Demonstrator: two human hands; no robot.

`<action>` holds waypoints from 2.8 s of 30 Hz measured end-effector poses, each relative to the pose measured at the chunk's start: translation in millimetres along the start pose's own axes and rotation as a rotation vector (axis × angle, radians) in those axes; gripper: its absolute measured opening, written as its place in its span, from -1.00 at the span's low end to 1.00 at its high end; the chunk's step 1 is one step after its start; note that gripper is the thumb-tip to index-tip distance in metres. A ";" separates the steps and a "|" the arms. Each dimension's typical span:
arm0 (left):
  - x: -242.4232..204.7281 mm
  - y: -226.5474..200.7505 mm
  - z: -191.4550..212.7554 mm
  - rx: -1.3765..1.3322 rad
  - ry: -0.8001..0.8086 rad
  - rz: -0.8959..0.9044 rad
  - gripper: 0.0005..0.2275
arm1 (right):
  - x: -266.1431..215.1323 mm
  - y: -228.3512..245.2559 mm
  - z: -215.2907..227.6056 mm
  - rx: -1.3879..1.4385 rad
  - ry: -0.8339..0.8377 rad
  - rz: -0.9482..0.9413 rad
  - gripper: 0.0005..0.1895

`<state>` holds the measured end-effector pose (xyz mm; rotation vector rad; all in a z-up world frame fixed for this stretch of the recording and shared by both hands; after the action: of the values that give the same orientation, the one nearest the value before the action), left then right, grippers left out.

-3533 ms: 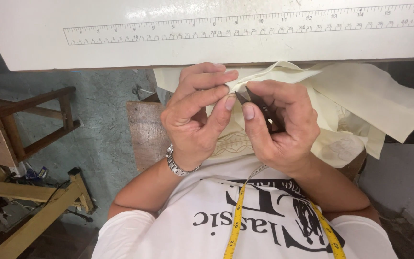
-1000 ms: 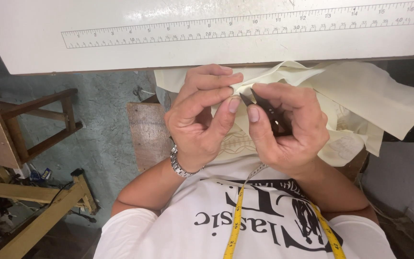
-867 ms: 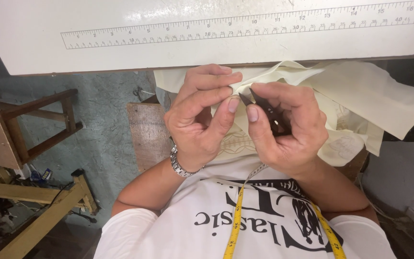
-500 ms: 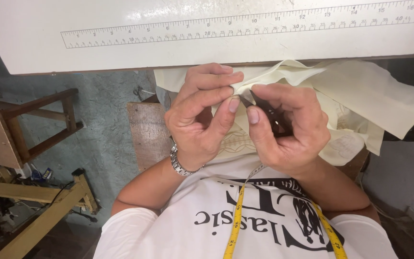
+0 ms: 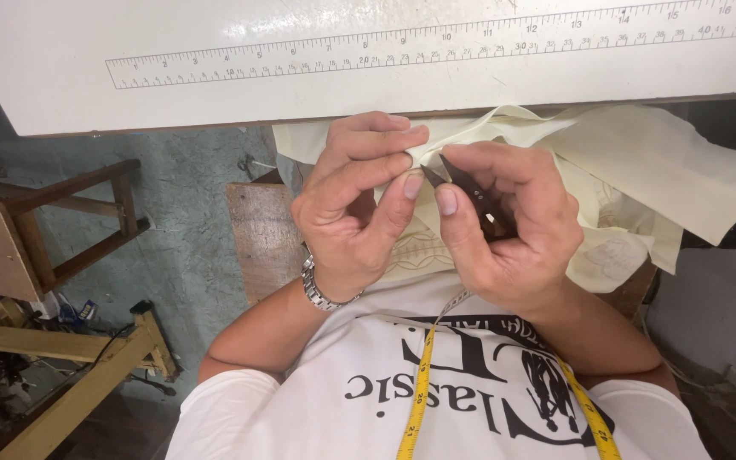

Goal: Trimming loose threads from a garment using a small hand-held clipper at a sewing workstation.

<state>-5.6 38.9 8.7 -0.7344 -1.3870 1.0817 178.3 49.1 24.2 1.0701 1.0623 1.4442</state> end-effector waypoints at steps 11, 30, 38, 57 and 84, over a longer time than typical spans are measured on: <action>4.6 -5.9 -4.2 0.035 0.039 -0.013 -0.95 | 4.1 -22.8 2.6 0.106 -0.139 0.212 -0.75; 24.6 -26.5 -6.7 -0.094 0.099 0.031 -0.92 | 45.4 12.4 57.7 -0.287 0.230 0.533 -0.68; 24.2 -28.7 -5.0 -0.087 0.114 0.034 -0.92 | 35.8 -2.6 50.7 -0.139 0.167 0.436 -0.41; 29.5 -27.0 -9.4 -0.095 0.113 0.069 -0.92 | 43.7 -21.4 41.1 0.145 0.222 0.412 -0.58; 36.2 -21.3 -14.4 -0.140 0.094 0.042 -0.92 | 38.1 -27.9 62.3 0.154 0.129 0.510 -0.60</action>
<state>7.2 66.4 41.1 -0.9084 -1.3821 0.9774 240.9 94.9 14.2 1.4471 1.0479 1.8767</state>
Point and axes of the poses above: each hand's wrist, its own x-axis towards the middle knuckle, its own z-axis out of the back of the hand, y = z × x, the point moved 4 cm from there along x, towards the middle knuckle, and after that the axes turned 6 degrees about -z, right-handed, at the moved point
